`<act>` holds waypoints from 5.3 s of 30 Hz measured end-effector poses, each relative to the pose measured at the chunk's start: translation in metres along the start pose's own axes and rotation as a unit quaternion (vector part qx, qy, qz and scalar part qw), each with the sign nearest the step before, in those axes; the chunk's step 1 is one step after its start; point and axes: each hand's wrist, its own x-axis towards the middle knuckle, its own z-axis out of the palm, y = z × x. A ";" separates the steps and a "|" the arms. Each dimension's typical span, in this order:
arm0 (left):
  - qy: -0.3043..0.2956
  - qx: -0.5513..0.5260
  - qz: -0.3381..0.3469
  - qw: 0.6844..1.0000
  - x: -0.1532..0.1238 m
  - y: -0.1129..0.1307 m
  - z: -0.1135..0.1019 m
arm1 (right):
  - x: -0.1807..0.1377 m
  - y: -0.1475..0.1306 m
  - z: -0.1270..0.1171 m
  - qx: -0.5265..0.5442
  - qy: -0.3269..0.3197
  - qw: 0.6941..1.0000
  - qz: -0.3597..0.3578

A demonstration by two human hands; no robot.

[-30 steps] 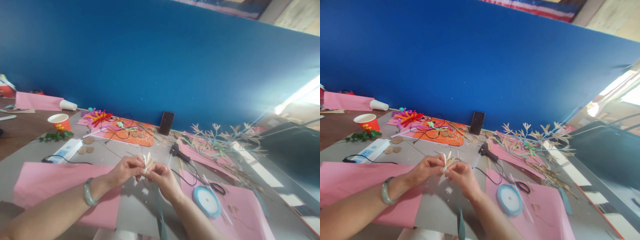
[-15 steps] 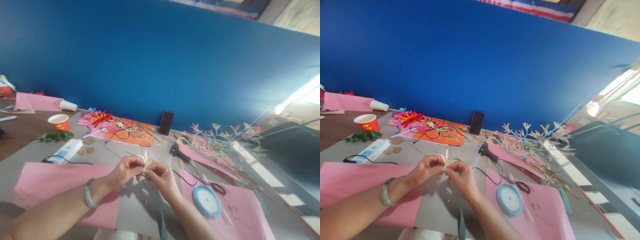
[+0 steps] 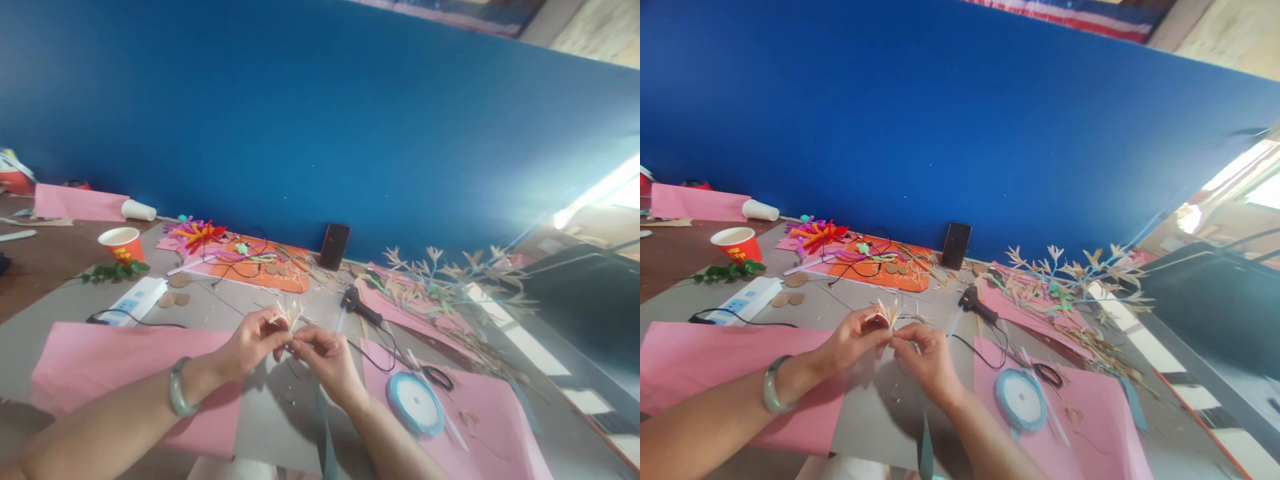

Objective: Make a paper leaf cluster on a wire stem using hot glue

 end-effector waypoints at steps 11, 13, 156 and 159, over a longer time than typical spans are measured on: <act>0.016 -0.074 -0.058 0.995 -0.001 -0.002 0.001 | 0.001 -0.003 0.004 0.039 0.003 0.999 0.038; 0.030 -0.090 -0.066 0.993 -0.002 -0.002 0.002 | 0.001 -0.003 0.004 0.054 0.002 0.997 0.058; -0.015 -0.026 -0.091 0.995 0.001 0.000 -0.007 | 0.006 0.001 -0.004 0.088 -0.099 0.984 0.121; -0.016 -0.048 -0.098 0.994 0.000 -0.001 -0.006 | 0.006 0.002 -0.003 0.081 -0.097 0.984 0.124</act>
